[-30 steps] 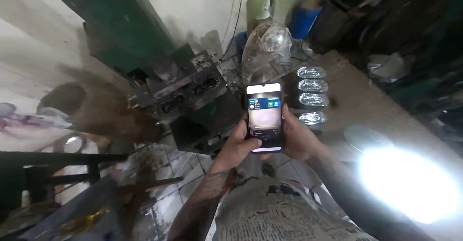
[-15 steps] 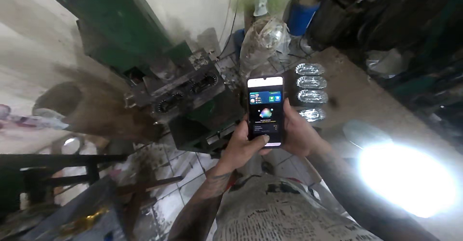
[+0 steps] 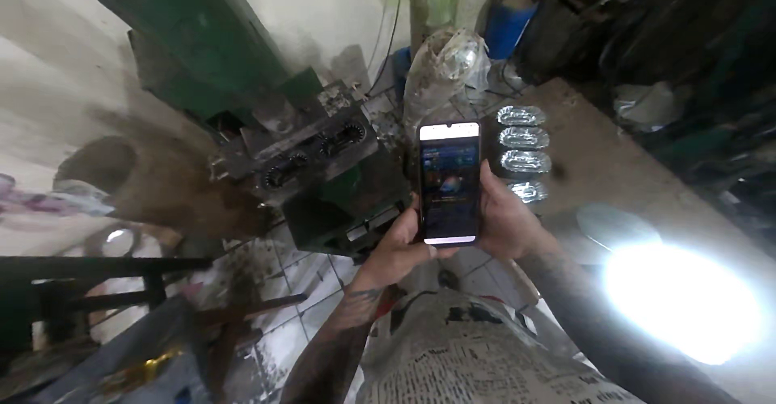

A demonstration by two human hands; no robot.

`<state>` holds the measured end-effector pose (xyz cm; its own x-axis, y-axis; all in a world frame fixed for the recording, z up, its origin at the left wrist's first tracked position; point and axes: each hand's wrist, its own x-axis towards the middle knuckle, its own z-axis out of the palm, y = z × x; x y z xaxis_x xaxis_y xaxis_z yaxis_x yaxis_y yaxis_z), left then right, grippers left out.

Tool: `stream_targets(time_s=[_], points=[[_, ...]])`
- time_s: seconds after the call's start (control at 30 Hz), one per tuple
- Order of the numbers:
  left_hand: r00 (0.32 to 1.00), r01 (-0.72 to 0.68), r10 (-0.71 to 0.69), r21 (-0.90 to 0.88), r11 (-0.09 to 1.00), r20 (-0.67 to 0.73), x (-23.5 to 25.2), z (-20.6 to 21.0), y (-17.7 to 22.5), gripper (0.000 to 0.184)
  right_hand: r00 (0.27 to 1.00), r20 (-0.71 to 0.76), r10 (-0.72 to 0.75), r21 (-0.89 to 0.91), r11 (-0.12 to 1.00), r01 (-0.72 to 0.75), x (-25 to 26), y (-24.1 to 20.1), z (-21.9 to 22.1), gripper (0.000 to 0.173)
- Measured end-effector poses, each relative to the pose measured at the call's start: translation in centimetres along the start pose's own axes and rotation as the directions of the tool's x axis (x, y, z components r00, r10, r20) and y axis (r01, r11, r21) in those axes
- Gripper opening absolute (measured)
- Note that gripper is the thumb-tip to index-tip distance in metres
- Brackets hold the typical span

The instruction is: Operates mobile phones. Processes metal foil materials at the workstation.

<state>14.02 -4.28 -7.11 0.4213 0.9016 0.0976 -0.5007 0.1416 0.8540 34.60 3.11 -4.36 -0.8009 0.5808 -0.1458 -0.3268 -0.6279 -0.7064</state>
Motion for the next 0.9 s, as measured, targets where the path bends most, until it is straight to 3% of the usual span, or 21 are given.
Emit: stream_targets(time_s=[0.57, 0.9], points=[[0.999, -0.042, 0.043, -0.032, 0.999, 0.020, -0.3, -0.6, -0.1, 0.052, 0.997, 0.071, 0.006, 0.007, 1.000, -0.007, 0.8, 0.5, -0.2, 0.078], [0.949, 0.054, 0.023, 0.233, 0.971, -0.316, 0.8, 1.6, 0.9, 0.043, 1.000, -0.012, 0.017, -0.064, 0.998, -0.018, 0.9, 0.5, 0.7, 0.076]])
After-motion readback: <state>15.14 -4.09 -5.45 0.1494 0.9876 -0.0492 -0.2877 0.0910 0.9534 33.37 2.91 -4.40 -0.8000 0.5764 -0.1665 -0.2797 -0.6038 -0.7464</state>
